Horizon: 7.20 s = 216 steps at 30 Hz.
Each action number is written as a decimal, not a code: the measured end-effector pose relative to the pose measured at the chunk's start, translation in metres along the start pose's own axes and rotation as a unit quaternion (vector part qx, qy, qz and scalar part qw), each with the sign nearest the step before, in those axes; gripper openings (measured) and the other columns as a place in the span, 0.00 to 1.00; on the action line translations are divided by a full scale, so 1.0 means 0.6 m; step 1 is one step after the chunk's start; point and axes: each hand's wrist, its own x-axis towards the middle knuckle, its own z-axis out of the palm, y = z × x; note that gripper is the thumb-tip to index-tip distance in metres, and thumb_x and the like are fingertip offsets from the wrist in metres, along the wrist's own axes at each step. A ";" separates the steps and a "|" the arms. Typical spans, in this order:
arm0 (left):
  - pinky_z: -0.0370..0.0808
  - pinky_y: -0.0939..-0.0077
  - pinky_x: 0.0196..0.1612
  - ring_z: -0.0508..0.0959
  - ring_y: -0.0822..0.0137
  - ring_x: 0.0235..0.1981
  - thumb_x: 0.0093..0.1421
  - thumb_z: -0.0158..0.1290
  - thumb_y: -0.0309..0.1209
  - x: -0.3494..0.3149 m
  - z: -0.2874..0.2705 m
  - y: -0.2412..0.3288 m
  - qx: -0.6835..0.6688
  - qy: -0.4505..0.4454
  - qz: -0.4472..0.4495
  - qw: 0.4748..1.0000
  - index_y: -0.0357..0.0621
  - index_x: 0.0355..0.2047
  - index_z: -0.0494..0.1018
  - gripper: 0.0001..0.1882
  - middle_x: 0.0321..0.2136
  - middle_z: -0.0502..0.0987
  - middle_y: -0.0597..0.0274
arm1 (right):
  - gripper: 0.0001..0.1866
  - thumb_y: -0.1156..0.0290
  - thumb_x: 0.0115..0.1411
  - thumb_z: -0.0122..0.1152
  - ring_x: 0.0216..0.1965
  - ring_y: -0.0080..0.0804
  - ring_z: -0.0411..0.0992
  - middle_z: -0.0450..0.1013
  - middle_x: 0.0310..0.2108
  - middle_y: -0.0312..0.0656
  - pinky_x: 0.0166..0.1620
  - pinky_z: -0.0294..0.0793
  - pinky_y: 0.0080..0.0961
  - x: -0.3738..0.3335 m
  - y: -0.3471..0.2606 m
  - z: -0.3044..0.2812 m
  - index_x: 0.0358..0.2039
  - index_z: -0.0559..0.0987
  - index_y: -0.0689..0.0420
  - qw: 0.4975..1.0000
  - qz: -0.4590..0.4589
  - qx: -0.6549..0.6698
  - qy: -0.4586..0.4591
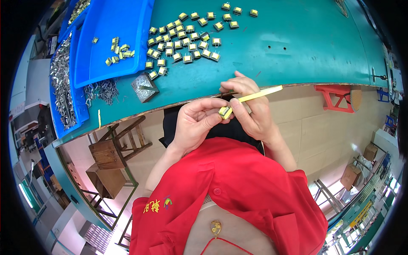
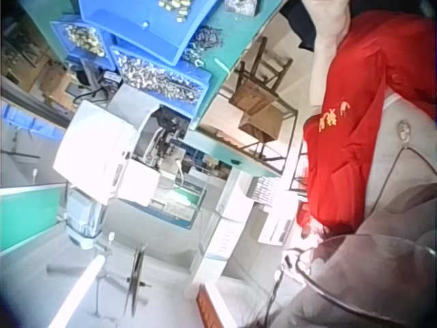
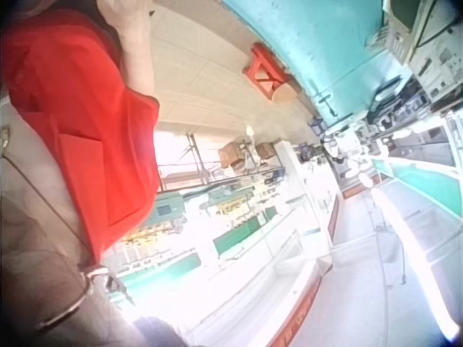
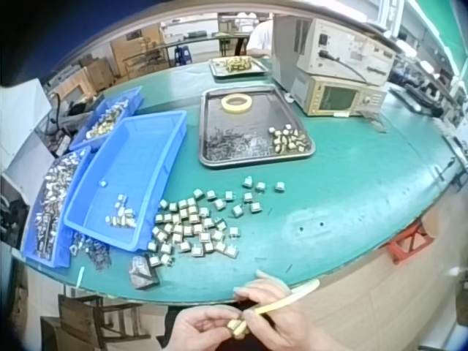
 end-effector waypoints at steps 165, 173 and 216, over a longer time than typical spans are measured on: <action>0.67 0.87 0.21 0.71 0.77 0.22 0.45 0.54 0.14 -0.145 0.086 -0.004 0.512 0.123 0.444 0.725 0.37 0.24 0.70 0.07 0.25 0.73 0.62 | 0.06 0.79 0.58 0.50 0.39 0.32 0.70 0.72 0.33 0.45 0.48 0.68 0.31 -0.097 -0.100 0.040 0.35 0.72 0.67 0.987 -0.057 0.148 -0.025; 0.68 0.88 0.20 0.74 0.78 0.22 0.48 0.55 0.18 -0.145 0.075 -0.007 0.456 0.157 0.378 0.790 0.38 0.24 0.70 0.05 0.24 0.74 0.65 | 0.03 0.82 0.57 0.51 0.36 0.28 0.70 0.70 0.34 0.45 0.39 0.70 0.22 -0.094 -0.110 0.051 0.33 0.71 0.65 0.953 0.015 0.299 -0.044; 0.74 0.83 0.36 0.76 0.70 0.38 0.59 0.47 0.19 0.016 0.000 0.018 0.126 0.123 0.115 0.978 0.35 0.44 0.70 0.12 0.40 0.76 0.54 | 0.03 0.77 0.58 0.52 0.31 0.32 0.73 0.72 0.28 0.44 0.39 0.74 0.28 0.014 -0.024 -0.006 0.32 0.71 0.64 0.866 0.244 0.411 0.145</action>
